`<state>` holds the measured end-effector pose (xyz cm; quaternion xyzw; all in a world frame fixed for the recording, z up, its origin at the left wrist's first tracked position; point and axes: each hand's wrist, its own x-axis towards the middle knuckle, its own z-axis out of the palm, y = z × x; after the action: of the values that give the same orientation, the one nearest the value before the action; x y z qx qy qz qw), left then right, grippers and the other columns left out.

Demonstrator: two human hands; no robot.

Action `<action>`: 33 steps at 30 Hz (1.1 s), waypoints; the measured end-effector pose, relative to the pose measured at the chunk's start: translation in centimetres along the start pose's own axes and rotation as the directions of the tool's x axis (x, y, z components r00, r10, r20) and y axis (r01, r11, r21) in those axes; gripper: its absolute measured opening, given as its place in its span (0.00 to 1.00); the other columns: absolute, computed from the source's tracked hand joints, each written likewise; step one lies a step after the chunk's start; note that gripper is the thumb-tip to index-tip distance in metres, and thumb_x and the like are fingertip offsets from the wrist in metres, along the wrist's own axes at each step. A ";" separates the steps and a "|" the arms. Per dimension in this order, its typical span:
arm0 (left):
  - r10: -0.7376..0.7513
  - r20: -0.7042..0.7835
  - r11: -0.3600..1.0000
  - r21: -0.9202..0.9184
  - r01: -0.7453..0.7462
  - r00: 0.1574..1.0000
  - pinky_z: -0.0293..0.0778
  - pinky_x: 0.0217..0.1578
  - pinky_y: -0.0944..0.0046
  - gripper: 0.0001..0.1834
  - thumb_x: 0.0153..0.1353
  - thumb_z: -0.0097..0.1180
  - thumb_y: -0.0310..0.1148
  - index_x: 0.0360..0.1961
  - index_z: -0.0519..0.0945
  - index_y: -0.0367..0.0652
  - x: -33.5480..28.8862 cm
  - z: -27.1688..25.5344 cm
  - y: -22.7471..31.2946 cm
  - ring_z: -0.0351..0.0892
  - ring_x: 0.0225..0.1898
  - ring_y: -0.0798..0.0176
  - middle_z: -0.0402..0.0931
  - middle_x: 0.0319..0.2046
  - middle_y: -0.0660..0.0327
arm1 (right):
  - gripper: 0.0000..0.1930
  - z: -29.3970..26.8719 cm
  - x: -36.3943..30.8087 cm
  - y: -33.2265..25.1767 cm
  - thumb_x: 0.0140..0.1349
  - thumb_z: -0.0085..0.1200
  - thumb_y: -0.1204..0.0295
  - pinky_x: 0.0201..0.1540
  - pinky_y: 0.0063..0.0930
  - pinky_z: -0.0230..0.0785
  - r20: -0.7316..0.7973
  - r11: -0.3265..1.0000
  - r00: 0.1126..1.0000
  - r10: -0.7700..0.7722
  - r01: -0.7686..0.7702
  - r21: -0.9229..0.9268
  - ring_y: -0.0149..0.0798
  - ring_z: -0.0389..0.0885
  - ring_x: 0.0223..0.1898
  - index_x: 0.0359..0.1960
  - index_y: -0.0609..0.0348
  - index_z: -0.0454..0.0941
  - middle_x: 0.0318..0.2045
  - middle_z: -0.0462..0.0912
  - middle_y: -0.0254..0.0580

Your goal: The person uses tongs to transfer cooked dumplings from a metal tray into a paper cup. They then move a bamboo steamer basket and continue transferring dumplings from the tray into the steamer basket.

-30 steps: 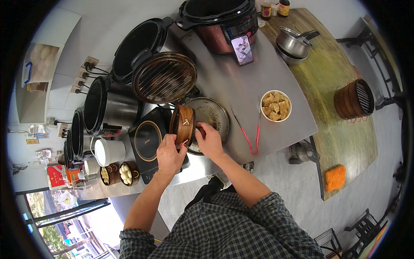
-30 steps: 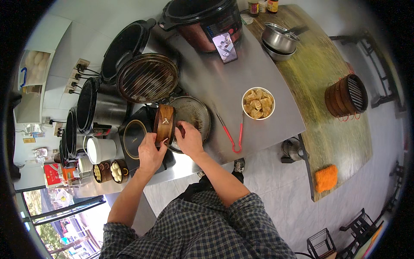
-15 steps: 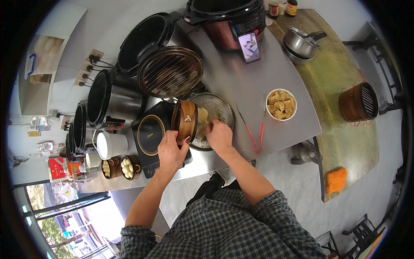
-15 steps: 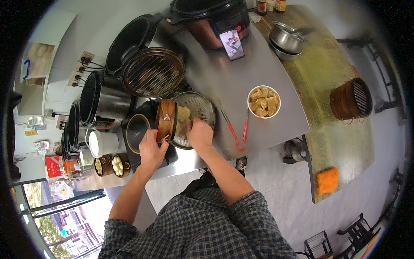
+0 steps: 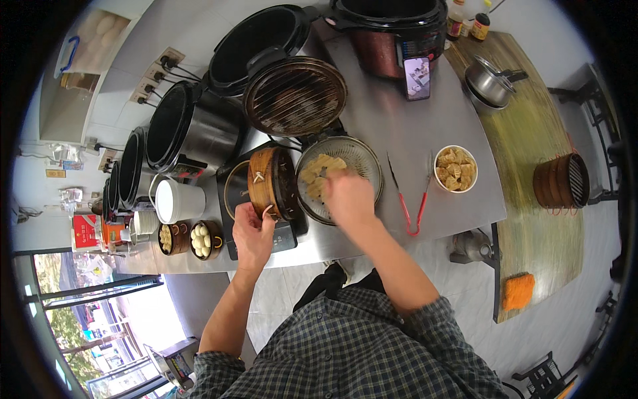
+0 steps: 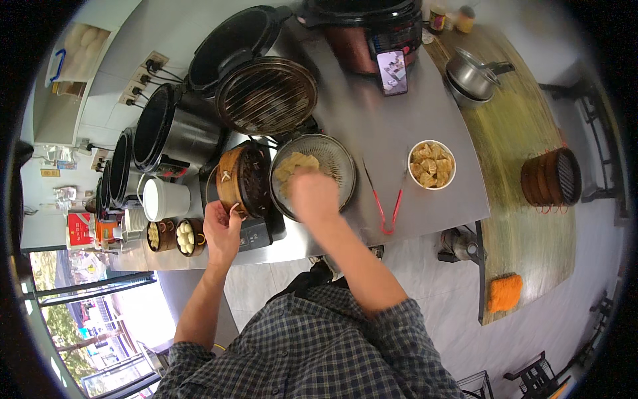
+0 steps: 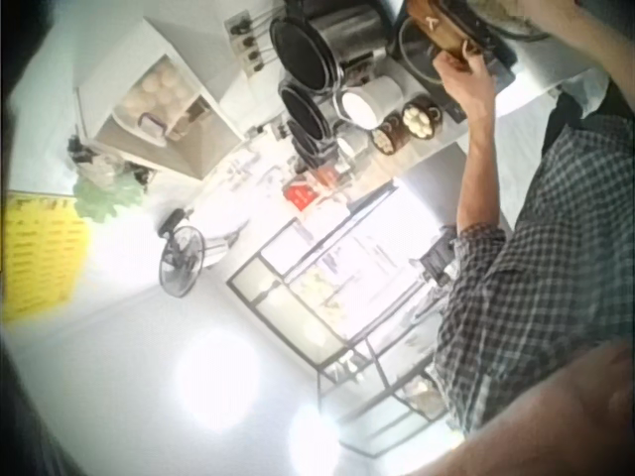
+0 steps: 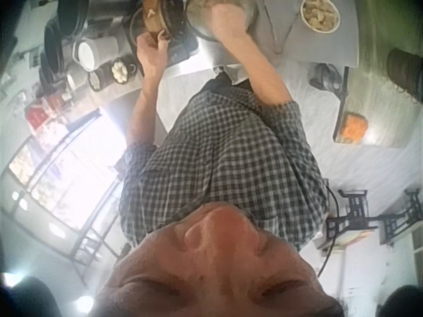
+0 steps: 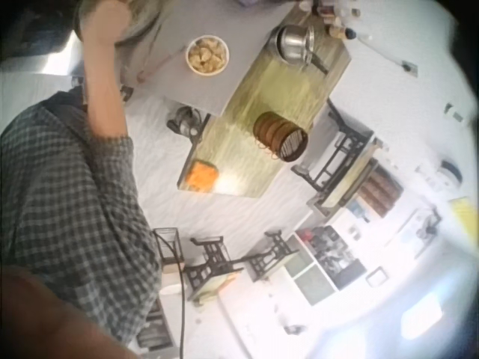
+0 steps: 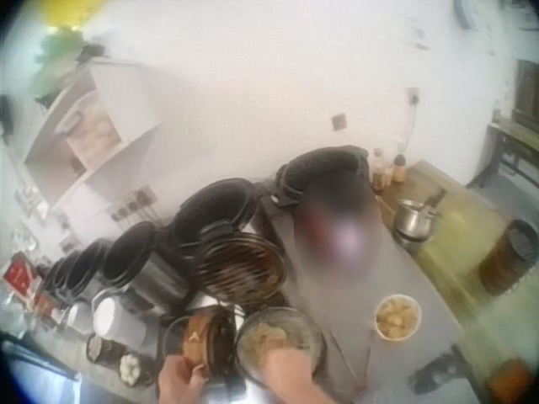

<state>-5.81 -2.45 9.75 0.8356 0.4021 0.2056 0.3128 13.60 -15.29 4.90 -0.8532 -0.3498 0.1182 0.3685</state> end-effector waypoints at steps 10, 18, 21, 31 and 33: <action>-0.168 -0.086 0.912 -0.391 0.122 0.982 0.79 0.37 0.69 0.07 0.72 0.56 0.24 0.47 0.74 0.33 -1.4 -4.3 -2.5 0.78 0.34 0.73 0.79 0.37 0.61 | 0.16 -5.5 -13.9 -3.7 0.83 0.46 0.57 0.34 0.19 0.73 0.903 0.363 0.273 -0.333 -0.847 0.390 0.26 0.81 0.34 0.49 0.56 0.78 0.34 0.80 0.31; -0.162 -0.075 0.890 -0.442 0.112 0.984 0.81 0.40 0.69 0.07 0.71 0.57 0.24 0.46 0.74 0.34 -1.9 -5.0 -4.6 0.78 0.35 0.74 0.79 0.37 0.62 | 0.10 -0.6 -2.9 3.6 0.67 0.62 0.67 0.38 0.51 0.80 0.071 0.994 0.992 -0.102 0.104 -0.033 0.60 0.87 0.35 0.35 0.63 0.84 0.31 0.87 0.57; -0.166 -0.051 0.887 -0.443 0.126 0.985 0.79 0.38 0.69 0.08 0.70 0.58 0.24 0.47 0.74 0.34 -2.6 -4.7 -5.0 0.78 0.34 0.74 0.79 0.36 0.63 | 0.14 2.5 2.1 4.7 0.66 0.63 0.64 0.43 0.51 0.82 0.072 0.956 0.997 -0.011 0.031 -0.291 0.60 0.88 0.38 0.35 0.66 0.85 0.37 0.88 0.59; -0.173 -0.005 0.881 -0.448 0.152 0.985 0.75 0.37 0.70 0.09 0.71 0.58 0.23 0.48 0.74 0.34 -4.9 -5.6 -6.5 0.76 0.33 0.74 0.79 0.35 0.63 | 0.14 5.5 5.7 4.9 0.66 0.60 0.62 0.50 0.49 0.83 0.163 0.907 0.969 0.185 -0.104 -0.408 0.56 0.90 0.44 0.40 0.61 0.88 0.38 0.90 0.57; -0.196 0.001 0.870 -0.462 0.174 0.981 0.74 0.37 0.71 0.08 0.72 0.56 0.23 0.49 0.74 0.35 -5.1 -5.8 -6.6 0.75 0.35 0.74 0.77 0.37 0.64 | 0.14 4.9 5.2 4.2 0.66 0.60 0.63 0.48 0.49 0.83 0.182 0.902 0.973 0.140 -0.049 -0.430 0.56 0.90 0.42 0.43 0.61 0.87 0.38 0.89 0.57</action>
<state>-15.88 -1.33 8.96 0.6905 0.4271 0.2831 0.5106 17.25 -11.08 -1.20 -0.9115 -0.3617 0.1460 0.1302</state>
